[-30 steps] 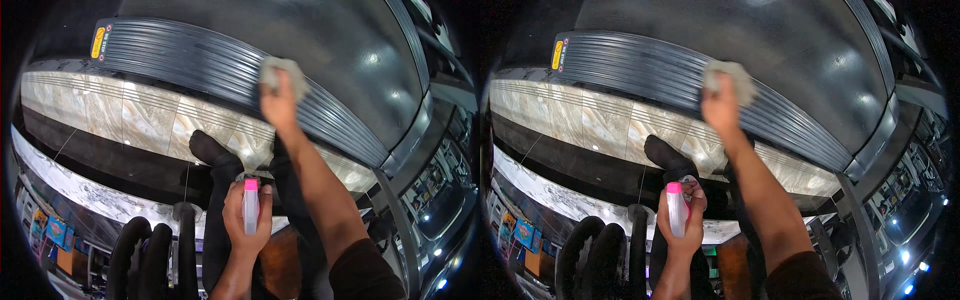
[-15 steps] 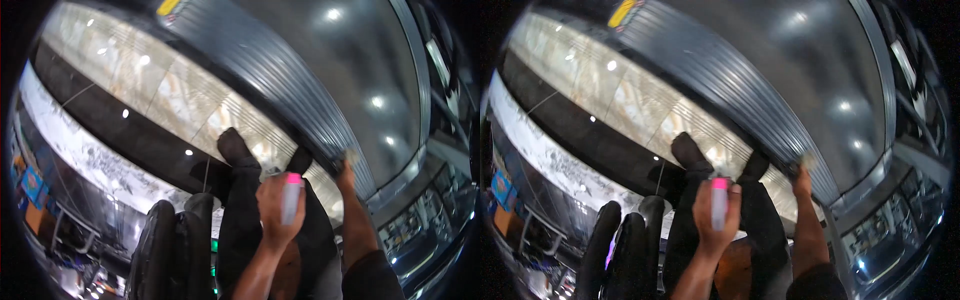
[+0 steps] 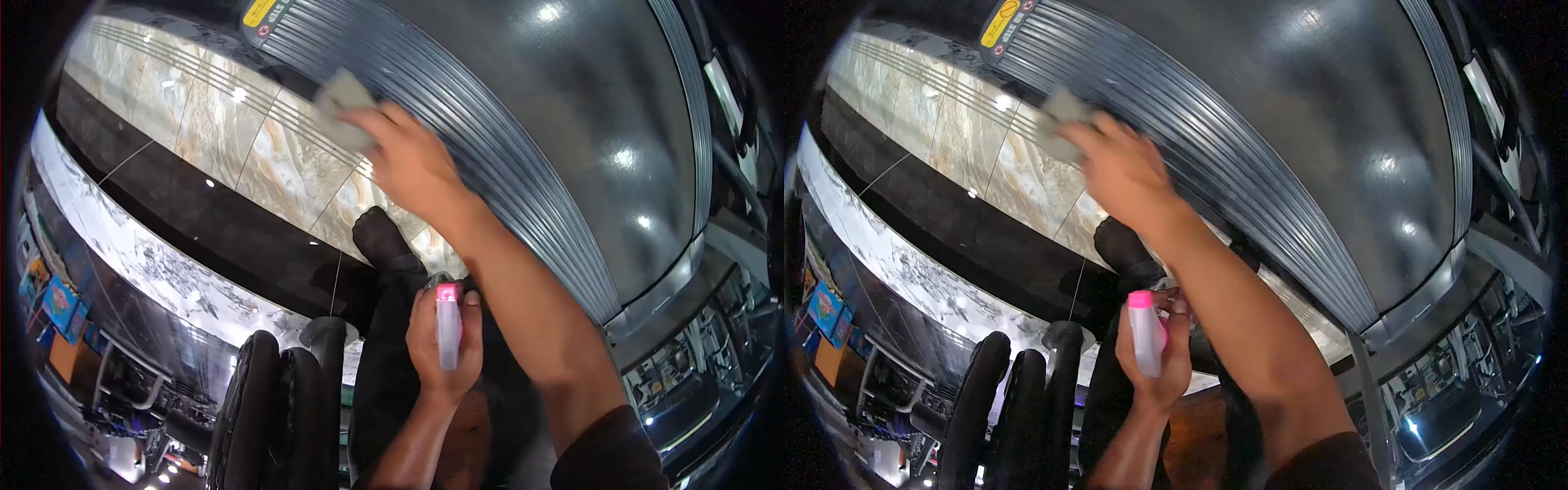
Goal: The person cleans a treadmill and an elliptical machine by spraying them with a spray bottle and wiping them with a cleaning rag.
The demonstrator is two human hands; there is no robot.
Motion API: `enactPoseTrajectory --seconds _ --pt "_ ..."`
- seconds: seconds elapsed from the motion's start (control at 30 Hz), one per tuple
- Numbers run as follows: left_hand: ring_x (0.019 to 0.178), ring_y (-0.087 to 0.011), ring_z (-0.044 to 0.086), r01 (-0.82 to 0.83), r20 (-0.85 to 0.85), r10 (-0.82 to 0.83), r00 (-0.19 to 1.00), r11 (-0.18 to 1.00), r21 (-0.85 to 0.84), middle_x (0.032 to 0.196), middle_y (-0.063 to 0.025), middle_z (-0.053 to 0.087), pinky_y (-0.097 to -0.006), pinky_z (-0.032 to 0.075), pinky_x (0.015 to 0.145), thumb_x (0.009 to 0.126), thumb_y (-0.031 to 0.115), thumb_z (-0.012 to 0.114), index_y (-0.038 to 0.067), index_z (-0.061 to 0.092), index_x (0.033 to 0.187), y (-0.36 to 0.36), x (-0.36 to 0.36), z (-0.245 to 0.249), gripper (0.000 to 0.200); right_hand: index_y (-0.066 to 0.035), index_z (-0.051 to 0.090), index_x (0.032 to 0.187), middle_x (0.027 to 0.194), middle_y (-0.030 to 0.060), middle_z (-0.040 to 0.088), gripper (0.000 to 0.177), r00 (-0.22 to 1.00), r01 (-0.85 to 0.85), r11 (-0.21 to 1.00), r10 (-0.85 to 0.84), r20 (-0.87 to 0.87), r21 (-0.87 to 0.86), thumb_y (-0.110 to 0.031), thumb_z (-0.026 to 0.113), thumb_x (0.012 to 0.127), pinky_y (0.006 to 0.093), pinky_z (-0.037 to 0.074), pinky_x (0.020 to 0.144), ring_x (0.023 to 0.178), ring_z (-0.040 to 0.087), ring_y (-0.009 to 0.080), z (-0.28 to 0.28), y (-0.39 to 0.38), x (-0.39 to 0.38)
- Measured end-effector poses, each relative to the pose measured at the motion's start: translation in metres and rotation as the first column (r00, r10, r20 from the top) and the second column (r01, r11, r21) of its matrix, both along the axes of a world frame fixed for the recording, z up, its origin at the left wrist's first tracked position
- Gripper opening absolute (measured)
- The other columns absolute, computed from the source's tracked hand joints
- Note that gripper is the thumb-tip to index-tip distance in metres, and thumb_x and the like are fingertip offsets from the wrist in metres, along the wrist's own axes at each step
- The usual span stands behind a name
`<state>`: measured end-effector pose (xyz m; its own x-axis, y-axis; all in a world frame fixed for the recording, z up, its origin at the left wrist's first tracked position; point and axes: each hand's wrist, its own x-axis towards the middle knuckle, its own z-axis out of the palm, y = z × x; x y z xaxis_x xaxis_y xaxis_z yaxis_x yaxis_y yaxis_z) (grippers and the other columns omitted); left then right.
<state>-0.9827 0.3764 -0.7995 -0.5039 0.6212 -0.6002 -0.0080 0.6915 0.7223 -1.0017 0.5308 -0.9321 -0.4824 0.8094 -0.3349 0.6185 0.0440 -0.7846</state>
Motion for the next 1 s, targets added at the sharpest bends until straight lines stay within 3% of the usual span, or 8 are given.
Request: enactPoseTrajectory --seconds 0.2,0.3,0.33,0.53,0.7,0.83,0.9,1.0 --pt "0.081 -0.0122 0.062 -0.05 0.054 0.049 0.997 0.999 0.01 0.092 -0.0079 0.066 -0.027 0.051 0.072 0.095 0.006 0.068 -0.001 0.062 0.105 -0.005 -0.004 -0.002 0.013 -0.026 0.054 0.137 0.129 0.0105 0.062 0.05 0.942 -0.123 0.987 0.149 0.3 -0.103 -0.009 0.06 0.09 0.0479 0.05 0.095 0.113 0.063 0.0362 -0.042 0.048 0.019" --pt "0.084 -0.013 0.062 -0.113 0.107 0.107 0.988 0.992 0.054 0.094 -0.0083 0.067 -0.0276 0.052 0.074 0.095 0.006 0.069 -0.001 0.063 0.105 -0.002 -0.009 -0.003 0.014 -0.029 0.051 0.139 0.129 0.0137 0.062 0.052 0.67 -0.188 0.959 0.285 0.686 -0.214 -0.01 0.058 0.09 0.0505 0.052 0.091 0.11 0.065 0.0369 -0.046 -0.024 0.117" --pt "0.085 -0.0133 0.063 -0.091 0.101 0.085 0.991 0.994 0.056 0.095 -0.0083 0.067 -0.0278 0.052 0.075 0.095 0.006 0.069 -0.001 0.063 0.105 -0.004 -0.012 -0.004 0.014 -0.029 0.051 0.138 0.126 0.0161 0.064 0.048 0.712 -0.212 0.955 0.297 0.636 -0.208 -0.013 0.053 0.093 0.0521 0.053 0.084 0.105 0.067 0.0397 -0.036 -0.053 0.169" --pt "0.083 -0.0361 0.063 -0.031 -0.04 0.034 0.999 0.997 0.074 0.089 -0.0151 0.064 -0.0425 0.048 0.078 0.086 0.005 0.075 0.0 0.063 0.1 0.0 -0.009 -0.008 0.02 -0.03 0.056 0.135 0.118 0.0161 0.07 0.037 0.202 0.109 0.748 0.628 0.751 -0.655 -0.026 0.044 0.1 0.0521 0.054 0.087 0.108 0.069 0.0358 0.03 -0.149 0.339" --pt "0.08 -0.0379 0.063 0.003 -0.005 -0.003 1.0 0.995 0.101 0.086 -0.0168 0.063 -0.0419 0.05 0.073 0.09 0.012 0.073 0.001 0.062 0.102 -0.012 0.009 -0.009 0.02 -0.027 0.054 0.141 0.13 0.0174 0.065 0.046 0.261 0.165 0.731 0.615 0.744 -0.662 -0.026 0.048 0.096 0.0516 0.049 0.099 0.125 0.06 0.0341 0.059 -0.209 0.374" --pt "0.076 -0.0374 0.062 0.057 0.033 -0.062 0.998 0.989 0.138 0.083 -0.0182 0.061 -0.0407 0.049 0.07 0.091 0.008 0.07 -0.001 0.06 0.096 -0.022 0.014 0.005 0.014 -0.023 0.049 0.143 0.139 0.0238 0.056 0.055 0.671 0.275 0.729 0.321 0.669 -0.626 -0.026 0.058 0.089 0.0499 0.049 0.1 0.124 0.058 0.0399 0.121 -0.17 0.275" --pt "0.072 -0.0365 0.061 0.05 0.041 -0.059 0.997 0.98 0.193 0.079 -0.0171 0.059 -0.0404 0.048 0.068 0.09 0.007 0.071 -0.001 0.059 0.095 -0.038 0.013 0.024 0.015 -0.021 0.048 0.139 0.137 0.0246 0.054 0.058 0.792 0.287 0.85 0.049 0.609 -0.442 -0.019 0.063 0.083 0.0512 0.05 0.096 0.118 0.059 0.0426 0.123 -0.187 0.251" --pt "0.072 -0.0393 0.061 0.066 0.032 -0.07 0.997 0.989 0.133 0.079 -0.0178 0.06 -0.0439 0.048 0.067 0.088 0.008 0.072 -0.001 0.06 0.096 -0.062 0.008 0.053 0.017 -0.018 0.054 0.128 0.116 0.0271 0.063 0.046 0.844 0.257 0.91 -0.047 0.534 -0.326 -0.006 0.062 0.083 0.0509 0.051 0.094 0.111 0.061 0.0459 0.171 -0.185 0.199"
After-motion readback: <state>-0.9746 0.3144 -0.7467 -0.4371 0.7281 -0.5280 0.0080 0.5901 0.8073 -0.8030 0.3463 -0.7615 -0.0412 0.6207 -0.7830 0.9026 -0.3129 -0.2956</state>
